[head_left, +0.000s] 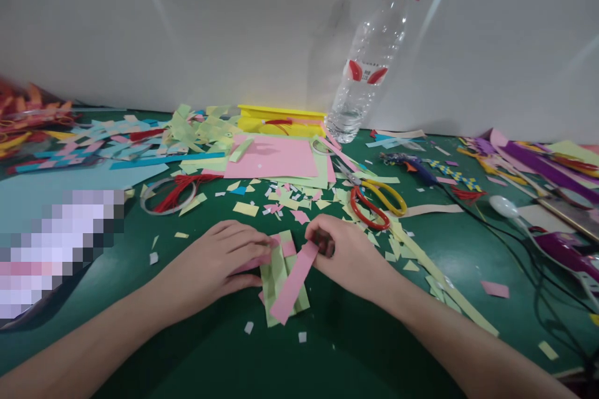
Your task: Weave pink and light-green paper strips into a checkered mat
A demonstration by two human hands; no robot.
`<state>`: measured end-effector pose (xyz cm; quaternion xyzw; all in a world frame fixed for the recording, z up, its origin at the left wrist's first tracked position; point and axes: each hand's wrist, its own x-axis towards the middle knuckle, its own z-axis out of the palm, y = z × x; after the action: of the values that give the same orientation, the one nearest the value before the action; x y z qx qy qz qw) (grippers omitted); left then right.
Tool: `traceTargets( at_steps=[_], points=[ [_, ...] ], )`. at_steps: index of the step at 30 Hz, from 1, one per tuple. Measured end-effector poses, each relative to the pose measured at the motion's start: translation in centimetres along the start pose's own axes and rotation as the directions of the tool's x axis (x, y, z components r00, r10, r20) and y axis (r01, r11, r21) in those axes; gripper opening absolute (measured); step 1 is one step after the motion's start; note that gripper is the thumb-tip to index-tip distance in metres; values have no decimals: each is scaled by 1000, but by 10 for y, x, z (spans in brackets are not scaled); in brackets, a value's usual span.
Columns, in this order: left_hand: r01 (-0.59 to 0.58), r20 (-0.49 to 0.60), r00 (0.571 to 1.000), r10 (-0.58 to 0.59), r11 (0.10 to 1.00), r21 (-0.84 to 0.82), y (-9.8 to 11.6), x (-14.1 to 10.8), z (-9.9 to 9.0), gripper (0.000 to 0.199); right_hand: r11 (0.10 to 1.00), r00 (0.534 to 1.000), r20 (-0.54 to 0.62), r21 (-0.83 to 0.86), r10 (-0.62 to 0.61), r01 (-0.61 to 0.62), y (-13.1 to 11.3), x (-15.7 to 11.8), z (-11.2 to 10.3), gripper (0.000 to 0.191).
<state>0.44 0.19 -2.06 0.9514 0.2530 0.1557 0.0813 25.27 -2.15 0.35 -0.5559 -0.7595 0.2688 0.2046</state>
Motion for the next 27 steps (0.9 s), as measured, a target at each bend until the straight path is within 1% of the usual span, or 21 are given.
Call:
traceTargets(
  at_steps=[2,4,8,13,17,22,25,27],
  points=[
    [1,4,1000,-1,1000,-6,0,1,0,29,998,998,57,-58,31,-28,-2,0,-6,8],
    [1,5,1000,-1,1000,-3,1,1,-1,29,997,994,100,-74,42,-34,-2,0,-9,8],
    [10,14,1000,-10,1000,20,1,0,-1,31,997,987,147,-16,71,-70,-1,1,-9,8],
    [22,25,999,-22,1000,-1,2,0,-2,28,982,983,133,123,130,-147,-1,1,-2,11],
    [34,20,999,-33,998,-46,4,-1,-4,33,977,985,103,153,137,-152,-5,0,3,10],
    [28,17,999,-27,999,-28,4,-2,-4,35,975,986,90,165,137,-151,-8,0,10,12],
    [35,13,999,-35,999,-14,4,-1,-3,34,978,983,128,147,129,-148,-7,1,7,17],
    [37,21,999,-37,999,-3,3,-1,-2,32,982,974,203,140,99,-128,-7,1,1,29]
  ],
)
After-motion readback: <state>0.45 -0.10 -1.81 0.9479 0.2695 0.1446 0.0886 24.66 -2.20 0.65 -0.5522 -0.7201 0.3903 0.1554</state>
